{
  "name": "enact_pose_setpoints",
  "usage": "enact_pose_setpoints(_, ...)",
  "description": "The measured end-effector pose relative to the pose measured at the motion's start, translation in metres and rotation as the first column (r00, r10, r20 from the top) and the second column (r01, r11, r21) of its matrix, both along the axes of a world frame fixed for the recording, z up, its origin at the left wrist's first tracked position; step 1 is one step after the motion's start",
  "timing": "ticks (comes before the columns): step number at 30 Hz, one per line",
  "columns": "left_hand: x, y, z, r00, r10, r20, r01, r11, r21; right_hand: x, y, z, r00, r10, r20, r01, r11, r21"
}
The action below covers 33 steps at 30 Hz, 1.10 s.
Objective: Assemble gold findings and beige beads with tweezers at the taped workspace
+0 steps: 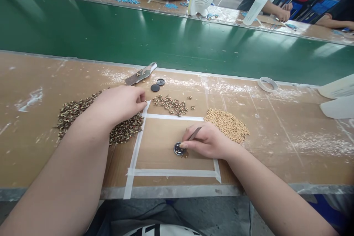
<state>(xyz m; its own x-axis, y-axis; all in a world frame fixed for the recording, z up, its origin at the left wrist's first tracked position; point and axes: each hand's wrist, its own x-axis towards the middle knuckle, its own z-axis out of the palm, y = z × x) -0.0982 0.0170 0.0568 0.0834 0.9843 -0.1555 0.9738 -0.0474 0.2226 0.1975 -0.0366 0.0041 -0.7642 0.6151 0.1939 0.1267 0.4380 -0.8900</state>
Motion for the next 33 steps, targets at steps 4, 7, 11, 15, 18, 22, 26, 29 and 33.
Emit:
enact_pose_setpoints(4,0.012,-0.004,0.006,0.985,-0.059,0.162,0.063,0.998,-0.018,0.0,0.0,0.002,1.0,0.005,-0.015,-0.004,1.0,0.03)
enact_pose_setpoints(7,0.023,-0.006,0.009,0.965,-0.092,0.247,0.099,0.995,-0.015,-0.001,0.0,0.002,1.0,-0.002,-0.011,0.003,0.999,0.045)
enact_pose_setpoints(11,0.037,-0.009,0.005,0.926,-0.11,0.361,0.115,0.993,0.009,-0.002,0.0,0.001,0.999,-0.01,-0.042,0.013,0.998,0.061)
enact_pose_setpoints(15,0.05,-0.012,-0.003,0.855,-0.126,0.502,0.142,0.99,0.005,0.0,0.0,0.0,0.999,-0.035,-0.029,0.037,0.998,0.043)
enact_pose_setpoints(18,0.058,-0.013,-0.01,0.799,-0.129,0.587,0.16,0.987,-0.001,0.001,0.0,-0.001,1.0,-0.026,-0.004,0.027,0.999,0.038)
enact_pose_setpoints(22,0.067,-0.014,-0.018,0.769,-0.141,0.624,0.178,0.984,0.003,0.001,0.0,-0.002,1.0,-0.021,-0.013,0.021,1.0,0.014)
enact_pose_setpoints(26,0.075,-0.017,-0.024,0.764,-0.186,0.618,0.219,0.975,0.022,0.0,0.0,-0.002,1.0,-0.015,-0.007,0.015,1.0,0.02)
enact_pose_setpoints(29,0.08,-0.019,-0.026,0.754,-0.232,0.614,0.25,0.966,0.058,0.0,-0.001,-0.002,1.0,-0.012,-0.012,0.013,1.0,0.02)
enact_pose_setpoints(33,0.082,-0.022,-0.026,0.734,-0.251,0.631,0.264,0.962,0.074,0.0,-0.001,-0.004,1.0,-0.012,-0.024,0.012,1.0,0.01)
